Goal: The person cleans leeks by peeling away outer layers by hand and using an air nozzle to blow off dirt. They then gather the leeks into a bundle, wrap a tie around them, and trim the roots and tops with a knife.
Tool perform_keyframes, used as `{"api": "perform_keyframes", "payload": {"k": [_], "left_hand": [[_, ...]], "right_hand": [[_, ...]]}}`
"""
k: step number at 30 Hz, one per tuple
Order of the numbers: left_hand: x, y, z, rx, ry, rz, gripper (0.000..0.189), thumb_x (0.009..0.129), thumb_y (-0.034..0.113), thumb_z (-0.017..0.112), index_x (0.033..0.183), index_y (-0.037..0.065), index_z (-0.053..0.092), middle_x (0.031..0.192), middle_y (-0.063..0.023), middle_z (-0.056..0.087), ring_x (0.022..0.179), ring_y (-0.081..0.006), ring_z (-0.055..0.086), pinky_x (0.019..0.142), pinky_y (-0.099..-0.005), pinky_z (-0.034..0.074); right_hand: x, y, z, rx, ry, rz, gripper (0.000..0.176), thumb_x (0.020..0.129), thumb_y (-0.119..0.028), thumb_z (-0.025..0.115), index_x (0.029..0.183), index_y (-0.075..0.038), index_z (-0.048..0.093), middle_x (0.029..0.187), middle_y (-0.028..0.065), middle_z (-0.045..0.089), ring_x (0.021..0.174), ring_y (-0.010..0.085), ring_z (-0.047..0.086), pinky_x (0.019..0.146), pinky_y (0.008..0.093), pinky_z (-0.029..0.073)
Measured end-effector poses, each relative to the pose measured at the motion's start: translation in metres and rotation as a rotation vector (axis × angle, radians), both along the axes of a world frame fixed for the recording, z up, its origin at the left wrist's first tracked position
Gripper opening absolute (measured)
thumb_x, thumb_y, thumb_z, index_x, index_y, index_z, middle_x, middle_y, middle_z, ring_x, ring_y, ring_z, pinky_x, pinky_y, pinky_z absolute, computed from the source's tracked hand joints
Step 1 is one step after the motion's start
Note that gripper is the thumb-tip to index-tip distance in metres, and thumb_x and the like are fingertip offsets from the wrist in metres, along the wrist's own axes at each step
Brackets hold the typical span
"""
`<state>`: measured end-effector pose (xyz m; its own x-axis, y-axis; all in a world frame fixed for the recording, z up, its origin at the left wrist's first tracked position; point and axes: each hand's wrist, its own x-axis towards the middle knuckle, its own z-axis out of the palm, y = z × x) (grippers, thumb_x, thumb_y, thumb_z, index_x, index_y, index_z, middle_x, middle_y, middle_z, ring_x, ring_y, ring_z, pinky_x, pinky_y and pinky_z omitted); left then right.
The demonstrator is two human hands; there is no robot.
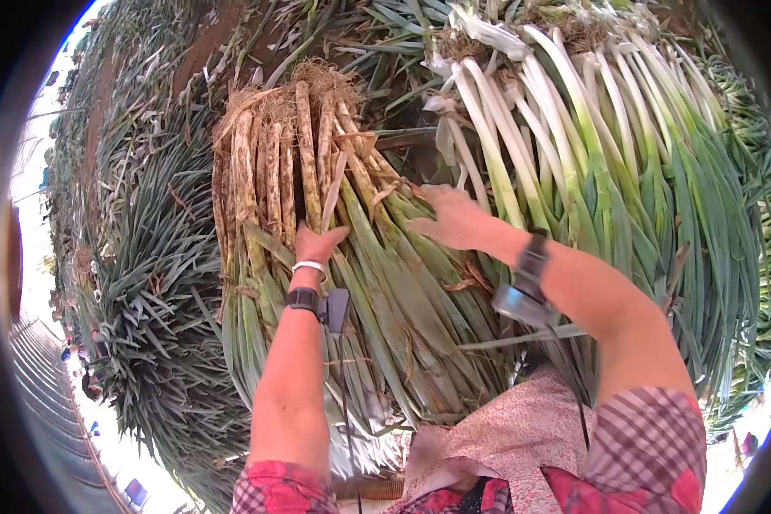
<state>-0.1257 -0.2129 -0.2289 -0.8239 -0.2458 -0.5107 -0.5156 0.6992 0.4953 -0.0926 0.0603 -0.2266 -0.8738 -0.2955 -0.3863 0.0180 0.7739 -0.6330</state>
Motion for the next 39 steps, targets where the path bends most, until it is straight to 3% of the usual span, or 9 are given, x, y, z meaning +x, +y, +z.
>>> {"api": "perform_keyframes", "payload": {"k": [5,10,14,17,26,30,31,35,39], "left_hand": [[0.002,0.001,-0.014,-0.062,0.057,0.02,0.093,0.053,0.026,0.082,0.126,-0.011,0.038,0.117,-0.0268,0.055,0.109,-0.0353,0.054,0.094,-0.0352,0.042],[0.004,-0.003,-0.017,0.058,0.155,-0.013,0.101,0.052,0.03,0.085,0.13,-0.009,0.035,0.116,-0.0243,0.055,0.102,-0.0306,0.057,0.09,-0.0341,0.045],[0.0,-0.002,-0.014,-0.014,0.173,-0.038,0.095,0.052,0.031,0.085,0.125,-0.009,0.041,0.111,-0.0229,0.058,0.096,-0.0287,0.06,0.086,-0.0338,0.047],[0.0,0.003,0.009,0.162,0.019,0.026,0.064,0.057,0.016,0.082,0.111,-0.007,0.055,0.097,-0.011,0.064,0.081,-0.0196,0.06,0.077,-0.0292,0.049],[0.059,0.024,0.036,0.597,-0.075,0.142,0.061,0.058,0.003,0.077,0.114,-0.004,0.055,0.097,-0.008,0.064,0.081,-0.015,0.061,0.073,-0.027,0.05],[0.055,0.043,0.135,0.648,-0.124,0.128,0.048,0.06,-0.003,0.075,0.105,-0.004,0.059,0.087,-0.0089,0.065,0.074,-0.0167,0.062,0.063,-0.026,0.05],[0.053,0.043,0.155,0.603,-0.117,0.105,0.03,0.065,-0.001,0.072,0.093,-0.003,0.064,0.092,-0.014,0.064,0.08,-0.0228,0.062,0.073,-0.0312,0.05],[0.013,-0.038,0.155,0.291,0.332,-0.526,0.019,0.075,0.003,0.063,0.093,-0.003,0.064,0.092,-0.0139,0.063,0.077,-0.0198,0.062,0.066,-0.0285,0.052],[0.0,-0.162,0.074,0.062,0.206,0.008,0.038,0.067,0.005,0.07,0.102,-0.005,0.059,0.088,-0.0104,0.064,0.075,-0.0194,0.062,0.068,-0.0304,0.052]], "right_hand": [[-0.051,-0.048,-0.088,-0.188,-0.099,-0.221,0.079,0.083,-0.056,0.053,0.129,0.006,0.039,0.122,0.0249,0.051,0.114,0.0379,0.048,0.096,0.0406,0.037],[-0.088,-0.053,-0.145,-0.629,-0.747,-0.4,0.079,0.087,-0.065,0.036,0.132,0.0,0.043,0.119,0.0174,0.056,0.109,0.0247,0.053,0.094,0.0358,0.039],[-0.072,-0.054,-0.158,-0.568,-0.385,-0.237,0.086,0.084,-0.071,0.031,0.122,0.003,0.053,0.116,0.0195,0.057,0.108,0.0274,0.054,0.093,0.0361,0.039],[-0.067,-0.057,-0.121,-0.546,-0.613,-0.386,0.075,0.091,-0.061,0.025,0.127,0.001,0.047,0.121,0.0193,0.055,0.111,0.0258,0.053,0.095,0.0363,0.038],[0.036,0.007,-0.035,-0.911,-0.566,-0.603,0.054,0.096,-0.043,0.039,0.128,-0.001,0.048,0.119,0.0091,0.057,0.107,0.0154,0.051,0.096,0.0293,0.038],[0.06,0.005,0.02,-0.998,-0.413,-0.704,0.046,0.095,-0.035,0.046,0.124,0.0,0.051,0.114,0.0084,0.059,0.101,0.0139,0.054,0.088,0.0277,0.043],[0.06,-0.002,0.03,-1.076,-0.362,-0.728,0.043,0.094,-0.031,0.049,0.123,0.001,0.052,0.112,0.008,0.06,0.097,0.0136,0.055,0.086,0.0271,0.044],[0.017,-0.024,0.037,-0.793,-0.316,-0.656,0.034,0.09,-0.029,0.052,0.107,-0.001,0.061,0.096,0.0108,0.065,0.091,0.0157,0.058,0.077,0.0295,0.046],[-0.023,-0.026,-0.065,-0.427,-0.22,-0.817,0.043,0.086,-0.036,0.055,0.11,-0.001,0.058,0.098,0.02,0.064,0.093,0.0313,0.06,0.083,0.035,0.045]]}}
